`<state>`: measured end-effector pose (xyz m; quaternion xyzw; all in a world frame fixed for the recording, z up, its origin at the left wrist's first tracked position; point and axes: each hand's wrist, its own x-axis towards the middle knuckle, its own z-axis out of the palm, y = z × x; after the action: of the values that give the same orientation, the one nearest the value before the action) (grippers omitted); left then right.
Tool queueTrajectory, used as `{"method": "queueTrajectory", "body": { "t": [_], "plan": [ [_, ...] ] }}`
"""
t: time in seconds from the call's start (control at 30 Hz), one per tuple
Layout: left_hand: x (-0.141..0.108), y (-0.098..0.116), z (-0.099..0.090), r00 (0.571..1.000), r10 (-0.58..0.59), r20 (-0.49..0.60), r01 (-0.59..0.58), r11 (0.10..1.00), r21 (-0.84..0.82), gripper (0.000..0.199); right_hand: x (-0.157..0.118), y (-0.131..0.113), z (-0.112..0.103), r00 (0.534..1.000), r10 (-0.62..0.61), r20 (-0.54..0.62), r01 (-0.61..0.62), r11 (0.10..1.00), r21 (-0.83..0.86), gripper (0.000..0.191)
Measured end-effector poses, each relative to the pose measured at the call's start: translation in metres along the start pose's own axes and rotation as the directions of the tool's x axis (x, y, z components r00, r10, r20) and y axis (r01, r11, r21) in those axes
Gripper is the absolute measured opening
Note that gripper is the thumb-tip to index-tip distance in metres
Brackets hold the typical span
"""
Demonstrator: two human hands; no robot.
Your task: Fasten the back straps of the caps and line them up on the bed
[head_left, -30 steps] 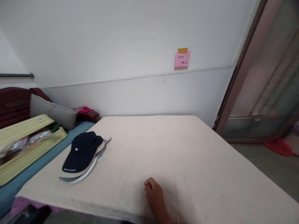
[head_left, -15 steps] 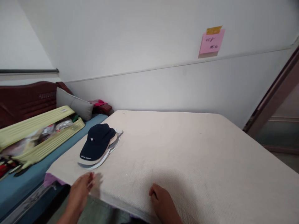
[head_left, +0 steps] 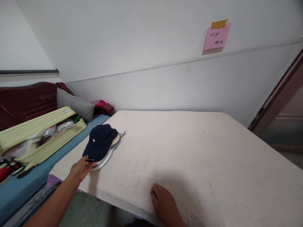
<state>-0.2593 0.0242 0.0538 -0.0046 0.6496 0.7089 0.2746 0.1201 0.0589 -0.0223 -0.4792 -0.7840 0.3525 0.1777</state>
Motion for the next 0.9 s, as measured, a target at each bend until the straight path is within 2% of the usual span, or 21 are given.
{"method": "queueTrajectory", "body": {
  "t": [0.1, 0.17, 0.27, 0.4, 0.53, 0.63, 0.7, 0.83, 0.9],
  "plan": [
    [0.005, 0.005, 0.006, 0.995, -0.101, -0.007, 0.101, 0.995, 0.013, 0.029, -0.002, 0.001, -0.001, 1.000, -0.010, -0.004, 0.010, 1.000, 0.014, 0.015],
    [0.005, 0.008, 0.009, 0.993, -0.115, -0.008, 0.115, 0.993, -0.013, 0.027, -0.003, 0.002, -0.001, 1.000, -0.013, -0.009, 0.013, 1.000, 0.015, 0.015],
    [0.001, 0.013, 0.013, 0.995, -0.093, 0.027, 0.095, 0.992, -0.088, 0.007, -0.003, 0.002, -0.001, 1.000, -0.012, -0.013, 0.012, 1.000, 0.014, 0.016],
    [-0.010, 0.022, 0.026, 0.993, -0.049, 0.111, 0.071, 0.976, -0.207, 0.018, -0.003, 0.002, -0.001, 1.000, 0.014, 0.001, -0.014, 0.999, 0.033, 0.017],
    [-0.029, 0.032, 0.057, 0.987, 0.048, 0.153, 0.010, 0.933, -0.359, 0.020, -0.003, 0.002, -0.001, 1.000, 0.029, 0.001, -0.029, 0.998, 0.053, 0.019],
    [-0.056, 0.030, 0.086, 0.966, 0.098, 0.237, 0.019, 0.894, -0.447, 0.021, -0.001, 0.001, -0.003, 0.999, 0.033, -0.009, -0.032, 0.996, 0.082, 0.019],
    [-0.082, 0.020, 0.107, 0.942, 0.107, 0.317, 0.063, 0.873, -0.484, 0.022, 0.001, 0.002, -0.004, 0.999, 0.049, -0.011, -0.048, 0.993, 0.108, 0.019],
    [-0.147, -0.021, 0.148, 0.878, 0.083, 0.471, 0.187, 0.846, -0.499, 0.030, 0.007, 0.004, -0.003, 0.995, 0.092, -0.037, -0.082, 0.971, 0.224, 0.020],
    [-0.180, -0.050, 0.165, 0.830, 0.025, 0.557, 0.316, 0.801, -0.508, 0.033, 0.012, 0.006, -0.005, 0.990, 0.144, 0.006, -0.136, 0.917, 0.375, 0.019]
  ]
}}
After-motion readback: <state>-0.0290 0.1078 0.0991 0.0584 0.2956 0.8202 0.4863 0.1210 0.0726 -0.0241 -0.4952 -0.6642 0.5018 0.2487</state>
